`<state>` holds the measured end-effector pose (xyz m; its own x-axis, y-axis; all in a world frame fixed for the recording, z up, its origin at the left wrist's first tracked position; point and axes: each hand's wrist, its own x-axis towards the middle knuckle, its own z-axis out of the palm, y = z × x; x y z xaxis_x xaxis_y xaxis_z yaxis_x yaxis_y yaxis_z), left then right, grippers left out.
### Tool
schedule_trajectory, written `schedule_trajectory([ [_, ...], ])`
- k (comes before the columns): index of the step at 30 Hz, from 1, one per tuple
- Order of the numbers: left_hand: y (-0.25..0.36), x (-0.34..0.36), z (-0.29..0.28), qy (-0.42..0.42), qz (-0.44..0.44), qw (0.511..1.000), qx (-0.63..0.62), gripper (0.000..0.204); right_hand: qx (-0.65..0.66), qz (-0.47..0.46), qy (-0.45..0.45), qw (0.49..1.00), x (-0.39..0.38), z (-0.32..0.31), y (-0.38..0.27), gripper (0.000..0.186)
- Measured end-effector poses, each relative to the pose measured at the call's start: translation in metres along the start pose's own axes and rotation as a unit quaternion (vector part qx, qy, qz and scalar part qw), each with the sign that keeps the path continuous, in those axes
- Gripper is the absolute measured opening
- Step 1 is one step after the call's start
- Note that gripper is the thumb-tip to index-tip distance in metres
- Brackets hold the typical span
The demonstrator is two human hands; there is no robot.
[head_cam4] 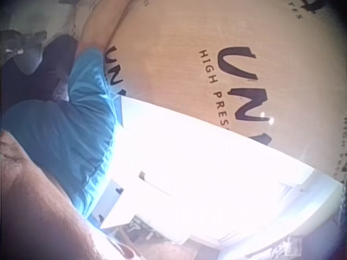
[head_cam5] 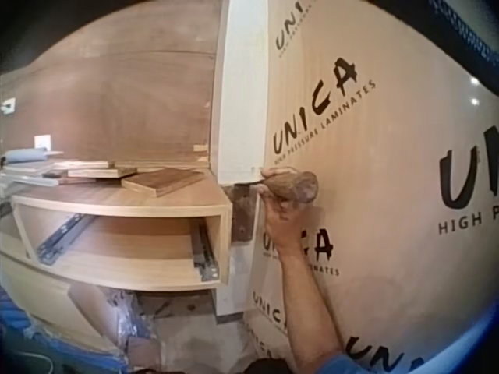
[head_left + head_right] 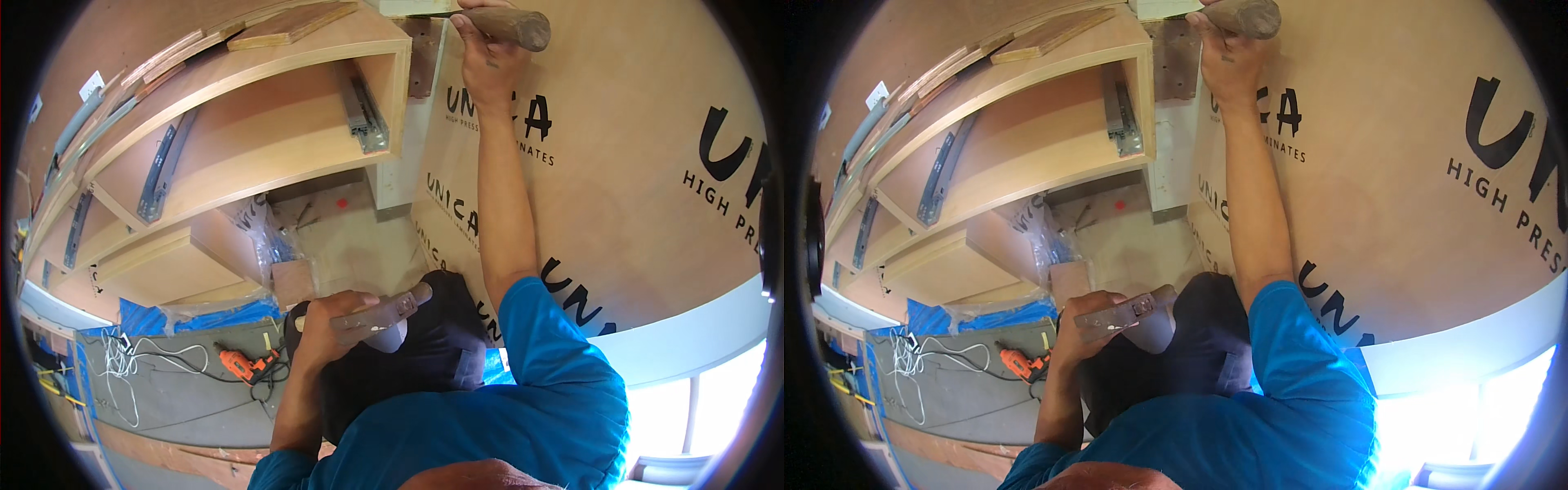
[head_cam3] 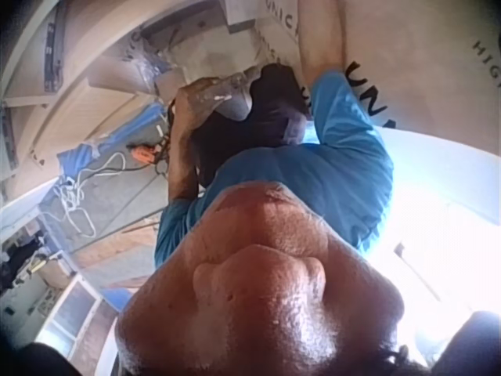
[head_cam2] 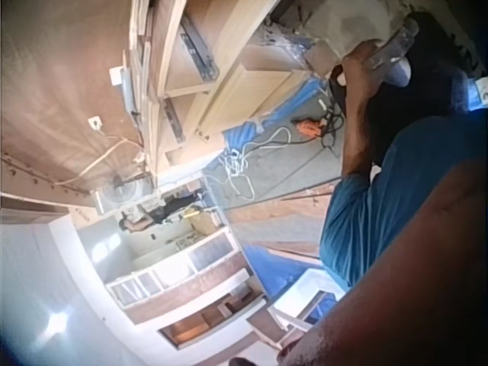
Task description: The person uses a hammer to strike a chisel while working on a wooden cabinet, removing small pieces of wood from the joint area.
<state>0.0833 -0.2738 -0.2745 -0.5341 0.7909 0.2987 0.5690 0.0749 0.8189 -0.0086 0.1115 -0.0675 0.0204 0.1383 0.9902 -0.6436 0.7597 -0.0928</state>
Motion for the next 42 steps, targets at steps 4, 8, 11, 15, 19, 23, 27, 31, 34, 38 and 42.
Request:
schedule_trajectory([
  [4,-0.002,0.001,0.000,-0.007,0.000,1.000,0.008,0.038,0.045,0.007,0.025,0.999,-0.002,0.001,-0.001,0.024],
  [8,-0.006,0.004,0.004,-0.009,0.007,1.000,0.014,0.037,0.036,-0.012,0.009,0.999,-0.001,-0.004,0.004,0.024],
  [11,-0.006,0.005,0.005,-0.010,0.010,1.000,0.019,0.037,0.042,-0.006,0.006,0.999,-0.001,-0.003,0.002,0.025],
  [15,-0.010,0.005,0.008,-0.003,0.030,0.999,0.013,0.038,0.042,-0.019,0.013,0.999,0.000,-0.006,0.011,0.024],
  [19,0.016,0.015,0.005,0.048,-0.023,0.996,0.076,0.027,-0.023,0.020,-0.036,0.999,0.003,-0.008,-0.011,0.022],
  [23,0.064,0.048,-0.015,0.093,0.053,0.992,0.068,0.037,-0.063,0.006,-0.045,0.997,-0.010,-0.010,0.004,0.023],
  [27,0.138,0.107,-0.042,0.156,0.288,0.932,0.158,0.052,-0.050,0.035,-0.018,0.998,-0.013,0.002,-0.001,0.017],
  [31,0.223,0.133,-0.034,0.150,0.377,0.856,0.319,0.056,0.098,0.139,0.014,0.985,-0.013,0.008,-0.007,0.018],
  [34,0.232,0.162,-0.024,0.149,0.375,0.820,0.406,0.052,-0.014,0.048,-0.001,0.999,-0.015,-0.017,0.011,0.021],
  [38,0.216,0.180,-0.031,0.152,0.180,0.845,0.480,0.045,0.104,0.114,0.091,0.984,-0.021,0.016,0.001,0.021],
  [42,0.247,0.140,-0.017,0.161,0.363,0.840,0.370,0.043,0.027,0.106,0.021,0.994,-0.030,0.005,0.000,0.021],
])
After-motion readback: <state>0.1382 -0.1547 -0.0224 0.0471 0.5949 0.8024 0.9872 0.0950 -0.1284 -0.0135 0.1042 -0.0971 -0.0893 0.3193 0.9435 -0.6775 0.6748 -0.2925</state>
